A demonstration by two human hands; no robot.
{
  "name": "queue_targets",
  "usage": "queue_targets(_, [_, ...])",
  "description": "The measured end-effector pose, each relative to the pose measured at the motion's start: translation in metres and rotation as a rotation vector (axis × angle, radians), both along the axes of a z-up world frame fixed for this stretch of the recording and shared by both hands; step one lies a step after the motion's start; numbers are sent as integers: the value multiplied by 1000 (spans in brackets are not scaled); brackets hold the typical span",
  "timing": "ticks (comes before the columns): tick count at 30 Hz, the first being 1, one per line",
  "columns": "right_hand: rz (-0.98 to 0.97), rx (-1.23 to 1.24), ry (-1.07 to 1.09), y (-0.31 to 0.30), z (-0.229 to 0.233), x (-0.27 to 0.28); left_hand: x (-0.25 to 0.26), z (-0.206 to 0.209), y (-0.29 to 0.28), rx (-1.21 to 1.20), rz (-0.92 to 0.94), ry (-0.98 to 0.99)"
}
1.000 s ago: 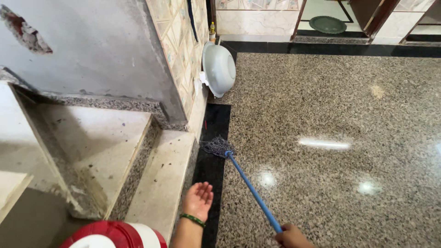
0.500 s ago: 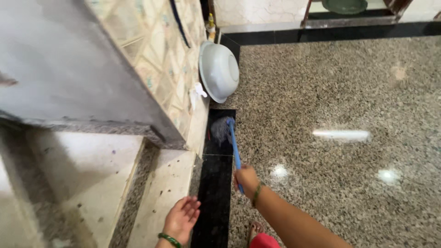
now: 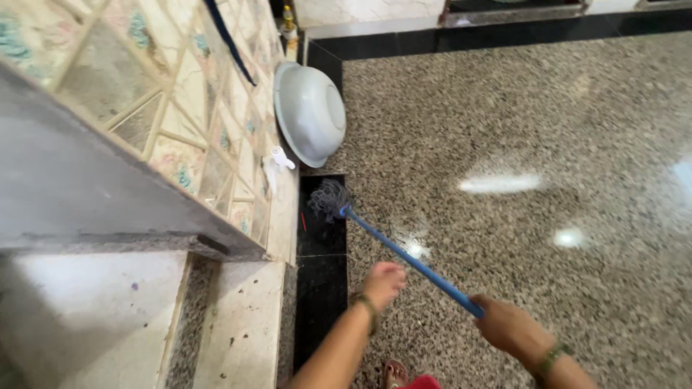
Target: The person mops a granite floor, maneuvering around a water cooler and under hanging clothes, then rinses and wrings the mop in a bucket.
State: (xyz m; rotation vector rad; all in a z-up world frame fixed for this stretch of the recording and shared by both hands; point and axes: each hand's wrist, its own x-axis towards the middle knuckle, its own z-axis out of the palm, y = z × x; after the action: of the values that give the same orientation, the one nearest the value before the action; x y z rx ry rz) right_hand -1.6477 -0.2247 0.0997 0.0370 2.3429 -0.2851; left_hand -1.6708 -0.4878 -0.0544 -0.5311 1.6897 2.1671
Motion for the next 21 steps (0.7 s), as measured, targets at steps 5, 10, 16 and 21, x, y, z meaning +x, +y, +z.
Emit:
queue_targets(5, [1, 185, -149, 47, -14, 50, -12, 35, 91, -844, -1057, 374])
queue_targets(10, [-188, 189, -294, 56, -66, 67, -31, 53, 71, -852, -1554, 421])
queue_targets(16, [-307, 131, -325, -53, 39, -18, -85, 79, 5, -908, -1407, 554])
queue_targets(21, [-226, -49, -234, -169, 74, -94, -149, 65, -70, -1028, -1377, 471])
